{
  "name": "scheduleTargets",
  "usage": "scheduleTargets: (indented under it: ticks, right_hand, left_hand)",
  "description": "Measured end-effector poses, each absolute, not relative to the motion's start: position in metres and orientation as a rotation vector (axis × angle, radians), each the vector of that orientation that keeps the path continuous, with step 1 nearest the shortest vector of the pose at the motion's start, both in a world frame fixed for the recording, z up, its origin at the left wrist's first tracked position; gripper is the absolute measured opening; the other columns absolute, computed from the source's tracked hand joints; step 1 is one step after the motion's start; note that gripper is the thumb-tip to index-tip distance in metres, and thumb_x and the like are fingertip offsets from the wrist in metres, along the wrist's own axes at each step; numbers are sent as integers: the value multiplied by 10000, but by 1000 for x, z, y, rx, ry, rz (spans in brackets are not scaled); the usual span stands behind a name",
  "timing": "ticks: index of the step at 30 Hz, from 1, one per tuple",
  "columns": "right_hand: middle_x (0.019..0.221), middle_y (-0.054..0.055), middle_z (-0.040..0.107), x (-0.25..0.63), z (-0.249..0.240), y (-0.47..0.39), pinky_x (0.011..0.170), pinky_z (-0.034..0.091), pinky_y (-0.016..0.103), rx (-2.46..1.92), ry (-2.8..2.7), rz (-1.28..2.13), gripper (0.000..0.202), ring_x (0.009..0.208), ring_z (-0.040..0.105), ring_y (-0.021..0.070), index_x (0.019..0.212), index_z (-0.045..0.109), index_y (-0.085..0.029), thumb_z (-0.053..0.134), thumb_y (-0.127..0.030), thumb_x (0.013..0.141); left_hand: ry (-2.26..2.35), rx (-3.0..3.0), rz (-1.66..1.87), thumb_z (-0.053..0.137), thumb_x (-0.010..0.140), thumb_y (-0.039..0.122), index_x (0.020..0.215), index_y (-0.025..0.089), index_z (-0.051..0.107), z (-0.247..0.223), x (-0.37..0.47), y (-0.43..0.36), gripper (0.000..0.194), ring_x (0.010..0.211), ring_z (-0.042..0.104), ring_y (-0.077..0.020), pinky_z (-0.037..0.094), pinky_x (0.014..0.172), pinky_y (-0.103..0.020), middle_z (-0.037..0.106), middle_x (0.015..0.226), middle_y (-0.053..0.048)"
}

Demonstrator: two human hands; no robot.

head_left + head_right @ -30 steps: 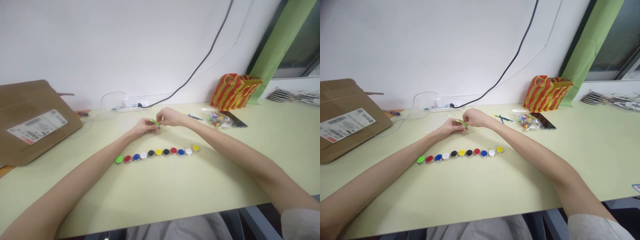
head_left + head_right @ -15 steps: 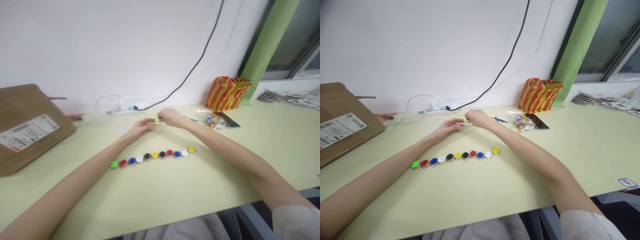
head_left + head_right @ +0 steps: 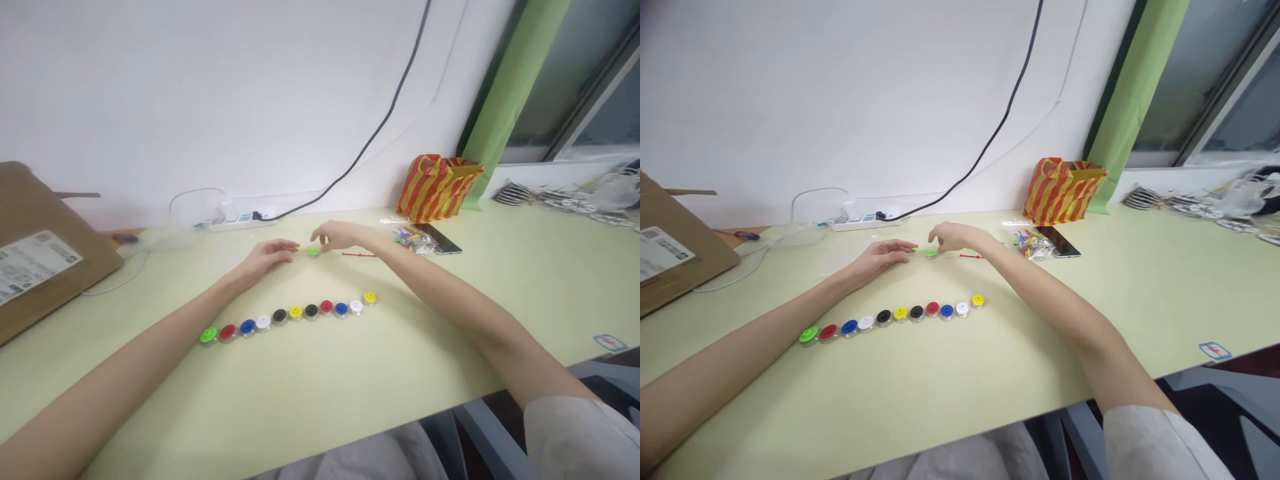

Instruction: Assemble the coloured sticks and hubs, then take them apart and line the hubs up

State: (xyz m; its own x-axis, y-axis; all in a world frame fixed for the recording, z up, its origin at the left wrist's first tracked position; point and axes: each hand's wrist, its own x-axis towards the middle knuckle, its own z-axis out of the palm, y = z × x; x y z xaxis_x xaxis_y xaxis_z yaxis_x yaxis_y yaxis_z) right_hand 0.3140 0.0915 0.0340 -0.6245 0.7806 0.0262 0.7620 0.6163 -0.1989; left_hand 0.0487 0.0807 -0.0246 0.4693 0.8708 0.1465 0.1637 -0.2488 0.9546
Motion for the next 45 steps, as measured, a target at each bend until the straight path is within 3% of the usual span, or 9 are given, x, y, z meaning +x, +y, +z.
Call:
scheduleTargets:
  ticks: [3, 7, 12, 14, 18, 21, 27, 36, 45]
  right_hand:
    - [1235, 103, 711, 324, 64, 60, 680, 428, 250, -1433, -2685, 163, 515, 871, 669, 176, 1352, 647, -226, 768, -225, 851]
    - [1091, 61, 733, 339, 88, -13, 632, 417, 264, -1410, -2844, 280, 235, 829, 671, 177, 1118, 721, -249, 732, -279, 885]
    - [1140, 79, 730, 360, 71, -84, 621, 402, 308, -1623, -2941, 234, 395, 896, 699, 232, 1279, 656, -323, 732, -331, 892]
    - [1141, 96, 726, 362, 58, -91, 636, 389, 318, -1580, -2975, 152, 341, 921, 698, 247, 1264, 651, -305, 692, -319, 926]
    - [1027, 101, 726, 360, 46, -80, 639, 368, 310, -1601, -3040, 85, 109, 874, 685, 231, 1022, 697, -254, 651, -208, 934]
    - [965, 88, 723, 356, 56, -55, 613, 347, 289, -1681, -2980, 96, 93, 828, 667, 216, 926, 705, -237, 705, -158, 878]
    - [1044, 87, 732, 309, 73, 13, 688, 349, 281, -1265, -2689, -99, 169, 909, 639, 212, 1086, 708, -209, 600, -200, 957]
    - [1094, 80, 709, 238, 36, 34, 624, 293, 288, -1117, -2613, -143, 157, 888, 623, 199, 1122, 611, -185, 552, -189, 977]
    - [1056, 64, 689, 245, 30, 39, 627, 304, 285, -1070, -2614, -170, 138, 859, 605, 183, 1058, 647, -178, 556, -143, 960]
  left_hand:
    - [895, 1709, 885, 856, 726, 408, 1098, 220, 806, -25, 49, 82, 420, 1118, 666, -266, 511, 1003, -383, 748, 1202, -110]
    - [860, 1646, 911, 862, 718, 405, 1078, 208, 811, -27, 47, 85, 412, 1017, 685, -243, 519, 1011, -413, 743, 1202, -116]
    - [839, 1618, 926, 867, 706, 393, 1061, 186, 810, -30, 45, 91, 415, 1025, 682, -247, 530, 1008, -421, 732, 1228, -133]
    - [833, 1598, 931, 869, 704, 395, 1056, 185, 809, -31, 44, 91, 414, 1016, 685, -240, 542, 988, -413, 728, 1240, -134]
    - [796, 1559, 949, 881, 696, 374, 1039, 181, 808, -29, 45, 88, 400, 1083, 673, -256, 557, 953, -397, 723, 1254, -141]
    - [791, 1539, 953, 894, 676, 359, 1024, 165, 806, -27, 47, 84, 408, 1110, 658, -262, 553, 948, -388, 729, 1227, -149]
    - [807, 1585, 934, 899, 673, 325, 1064, 184, 792, -29, 46, 83, 429, 1085, 666, -236, 531, 943, -356, 737, 1188, -122]
    - [859, 1736, 883, 911, 671, 393, 867, 154, 730, -34, 43, 89, 358, 697, 591, -156, 438, 633, -271, 667, 767, -9]
    - [907, 1847, 812, 883, 716, 458, 886, 145, 718, -28, 45, 86, 392, 653, 534, -138, 386, 580, -253, 645, 747, -12]
